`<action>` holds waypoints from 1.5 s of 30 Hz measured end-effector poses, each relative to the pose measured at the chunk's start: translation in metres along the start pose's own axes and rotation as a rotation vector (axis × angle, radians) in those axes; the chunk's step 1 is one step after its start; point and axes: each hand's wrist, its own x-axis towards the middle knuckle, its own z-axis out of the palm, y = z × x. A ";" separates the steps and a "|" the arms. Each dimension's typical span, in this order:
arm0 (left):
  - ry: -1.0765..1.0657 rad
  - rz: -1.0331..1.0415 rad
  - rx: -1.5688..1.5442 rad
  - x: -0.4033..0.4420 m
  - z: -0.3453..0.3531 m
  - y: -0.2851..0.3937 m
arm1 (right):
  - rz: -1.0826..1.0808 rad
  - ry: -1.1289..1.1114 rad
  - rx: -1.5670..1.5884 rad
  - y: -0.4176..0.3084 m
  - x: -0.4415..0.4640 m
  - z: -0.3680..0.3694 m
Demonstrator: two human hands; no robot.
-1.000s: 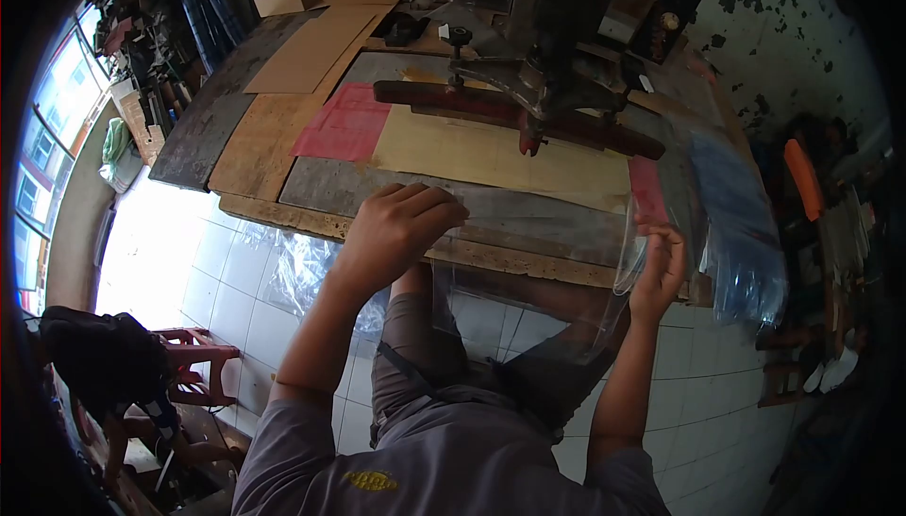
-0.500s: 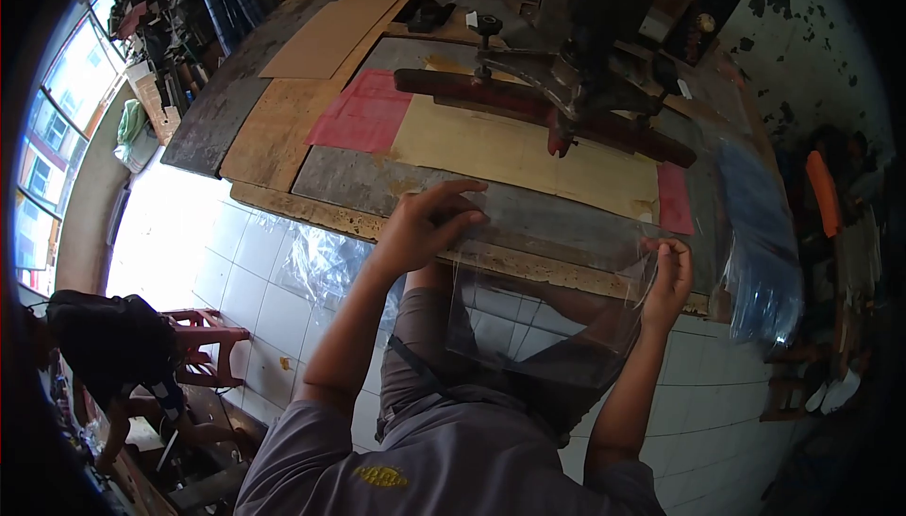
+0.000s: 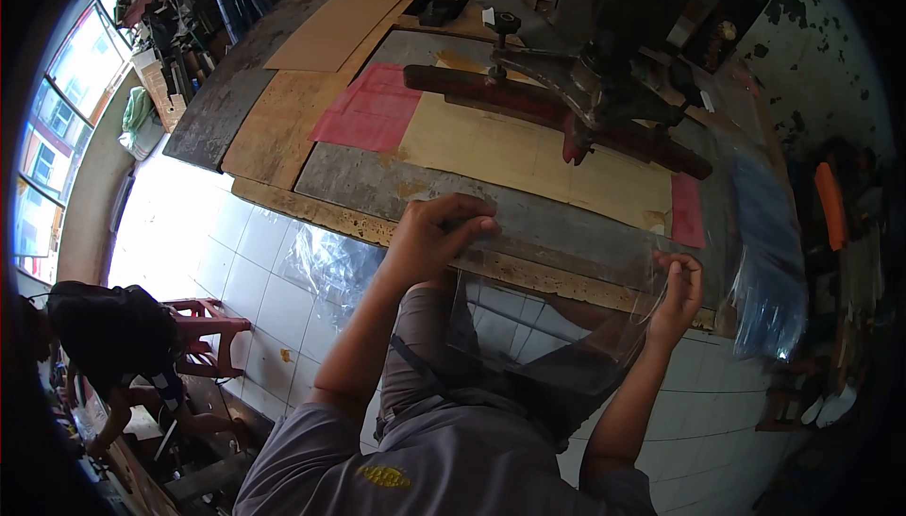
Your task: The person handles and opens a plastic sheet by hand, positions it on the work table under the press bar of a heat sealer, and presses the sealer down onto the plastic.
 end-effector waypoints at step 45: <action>-0.019 0.009 -0.041 0.000 -0.002 0.003 | -0.006 -0.025 -0.019 0.007 -0.004 -0.016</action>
